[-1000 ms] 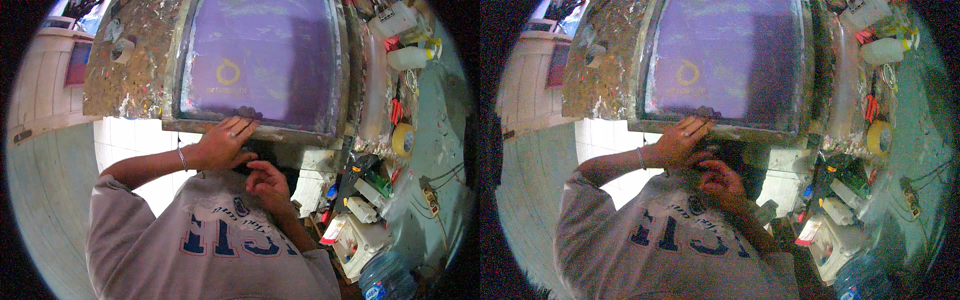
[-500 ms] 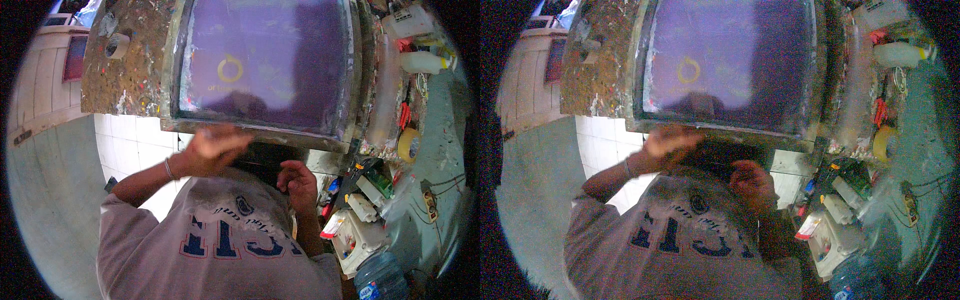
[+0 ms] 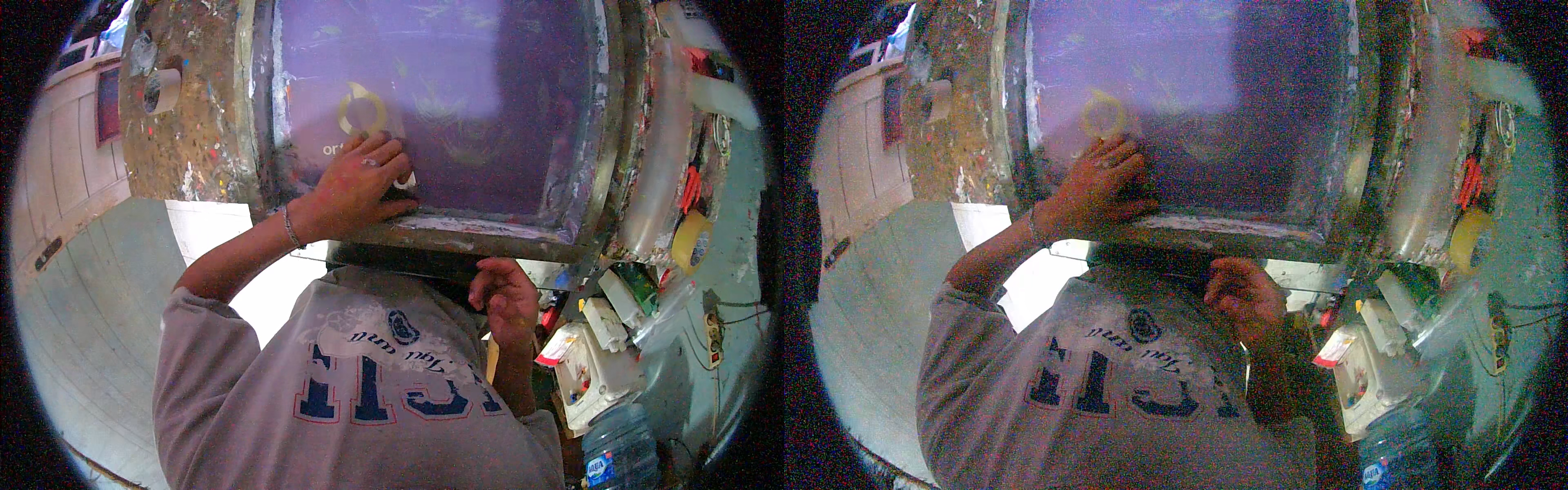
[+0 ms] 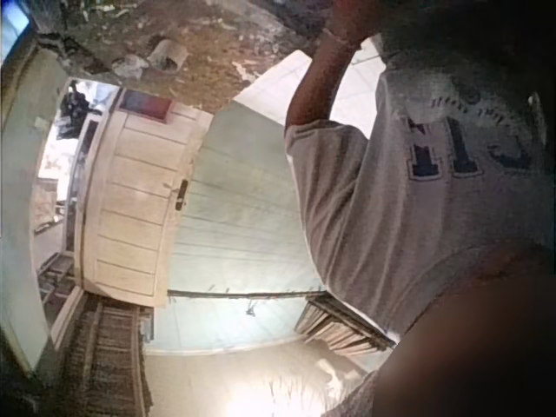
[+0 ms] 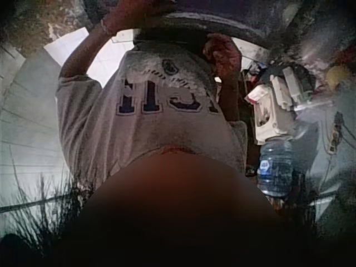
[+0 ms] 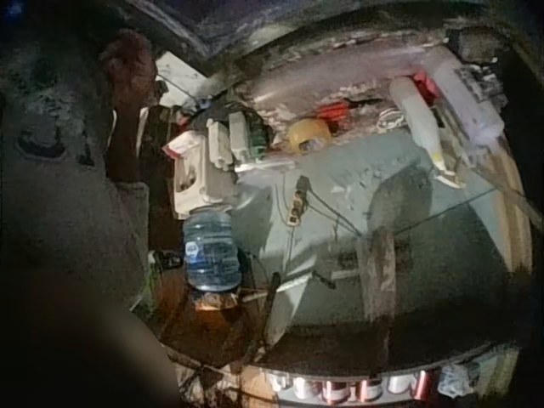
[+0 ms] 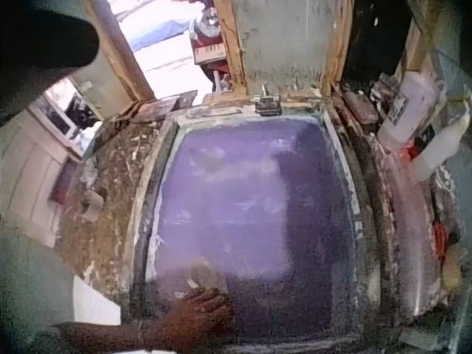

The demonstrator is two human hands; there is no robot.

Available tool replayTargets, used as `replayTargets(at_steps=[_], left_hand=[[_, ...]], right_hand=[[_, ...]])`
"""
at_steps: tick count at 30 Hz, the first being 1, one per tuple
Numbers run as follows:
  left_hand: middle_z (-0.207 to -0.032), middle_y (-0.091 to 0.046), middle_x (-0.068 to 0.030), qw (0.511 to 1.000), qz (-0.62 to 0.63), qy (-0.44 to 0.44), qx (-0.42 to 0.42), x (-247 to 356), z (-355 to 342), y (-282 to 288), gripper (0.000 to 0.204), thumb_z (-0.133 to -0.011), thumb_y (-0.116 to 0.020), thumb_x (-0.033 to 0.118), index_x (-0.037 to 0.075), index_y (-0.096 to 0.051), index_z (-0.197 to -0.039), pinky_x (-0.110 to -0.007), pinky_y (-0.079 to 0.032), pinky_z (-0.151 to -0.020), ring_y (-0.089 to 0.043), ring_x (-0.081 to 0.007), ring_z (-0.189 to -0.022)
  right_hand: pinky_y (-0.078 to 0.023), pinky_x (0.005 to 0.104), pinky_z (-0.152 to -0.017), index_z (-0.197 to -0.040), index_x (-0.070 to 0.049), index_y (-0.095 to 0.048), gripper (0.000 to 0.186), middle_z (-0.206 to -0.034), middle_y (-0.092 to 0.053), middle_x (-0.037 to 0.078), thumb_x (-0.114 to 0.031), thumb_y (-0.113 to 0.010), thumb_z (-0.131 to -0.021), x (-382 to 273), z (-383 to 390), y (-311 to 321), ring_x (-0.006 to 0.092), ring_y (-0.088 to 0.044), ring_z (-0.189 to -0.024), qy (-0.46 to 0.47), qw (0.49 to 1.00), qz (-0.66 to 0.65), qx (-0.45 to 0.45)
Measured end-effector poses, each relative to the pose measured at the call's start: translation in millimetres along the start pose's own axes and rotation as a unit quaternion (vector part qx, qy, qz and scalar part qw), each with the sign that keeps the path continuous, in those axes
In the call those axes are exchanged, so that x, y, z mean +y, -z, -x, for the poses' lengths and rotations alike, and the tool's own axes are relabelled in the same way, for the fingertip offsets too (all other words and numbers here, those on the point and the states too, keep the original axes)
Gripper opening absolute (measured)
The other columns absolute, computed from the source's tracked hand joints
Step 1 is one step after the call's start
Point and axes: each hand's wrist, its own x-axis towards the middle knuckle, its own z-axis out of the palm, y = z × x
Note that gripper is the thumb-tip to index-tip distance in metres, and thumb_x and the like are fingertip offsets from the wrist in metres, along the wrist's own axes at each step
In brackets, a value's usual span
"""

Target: The person carries a purple screen printing frame to a workbench, secures it with clamps, and applies masking tape along the edges. The person then smooths the tape and continues taping the frame edges.

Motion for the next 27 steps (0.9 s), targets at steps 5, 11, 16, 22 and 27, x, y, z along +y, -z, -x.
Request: replayTargets(at_steps=[5, 11, 16, 22, 27], left_hand=[[-0.094, -0.053, -0.0083, 0.999, -0.021, 0.017, 0.022, 3, -1, -4, 0.037, -0.075, -0.075, 0.034, 0.008, -0.056, -0.093, -0.041, -0.039, -0.088, -0.052, -0.0273, -0.100], [-0.097, -0.055, -0.0083, 0.999, 0.004, 0.036, -0.014, 5, -6, -1, 0.035, -0.075, -0.075, 0.031, 0.008, -0.057, -0.094, -0.043, -0.038, -0.089, -0.052, -0.0279, -0.101], [-0.099, -0.056, -0.0080, 0.997, 0.041, 0.046, -0.047, 3, -6, 6, 0.033, -0.075, -0.075, 0.027, 0.009, -0.057, -0.096, -0.044, -0.038, -0.089, -0.052, -0.0281, -0.103], [-0.100, -0.056, -0.0074, 0.999, 0.002, 0.031, -0.033, 2, -4, 0, 0.033, -0.075, -0.075, 0.024, 0.009, -0.057, -0.098, -0.043, -0.038, -0.088, -0.052, -0.0270, -0.103], [-0.100, -0.056, -0.0065, 0.997, -0.018, 0.041, -0.068, 8, -6, 2, 0.034, -0.072, -0.075, 0.024, 0.009, -0.057, -0.097, -0.044, -0.038, -0.087, -0.052, -0.0260, -0.102]], right_hand=[[-0.042, 0.0250, -0.057, -0.119, 0.005, -0.053, 0.071, -0.079, -0.061, 0.009, -0.044, -0.077, -0.075, -7, -1, 0, 0.0139, -0.056, -0.067, -0.003, 1.000, 0.028, 0.001], [-0.043, 0.0251, -0.058, -0.119, 0.005, -0.054, 0.072, -0.079, -0.061, 0.009, -0.046, -0.077, -0.074, -5, -2, -1, 0.0139, -0.057, -0.068, -0.011, 0.999, 0.038, -0.006], [-0.043, 0.0253, -0.059, -0.118, 0.004, -0.054, 0.072, -0.079, -0.061, 0.008, -0.049, -0.076, -0.074, -6, 0, -2, 0.0138, -0.057, -0.069, -0.006, 0.998, 0.061, 0.012], [-0.043, 0.0250, -0.059, -0.118, 0.004, -0.054, 0.069, -0.079, -0.061, 0.008, -0.047, -0.075, -0.076, 0, 1, 4, 0.0140, -0.057, -0.069, 0.001, 0.999, 0.040, 0.006], [-0.042, 0.0243, -0.058, -0.117, 0.004, -0.054, 0.073, -0.078, -0.060, 0.007, -0.050, -0.076, -0.075, -9, -1, 0, 0.0134, -0.057, -0.068, -0.014, 0.999, 0.038, 0.000]])
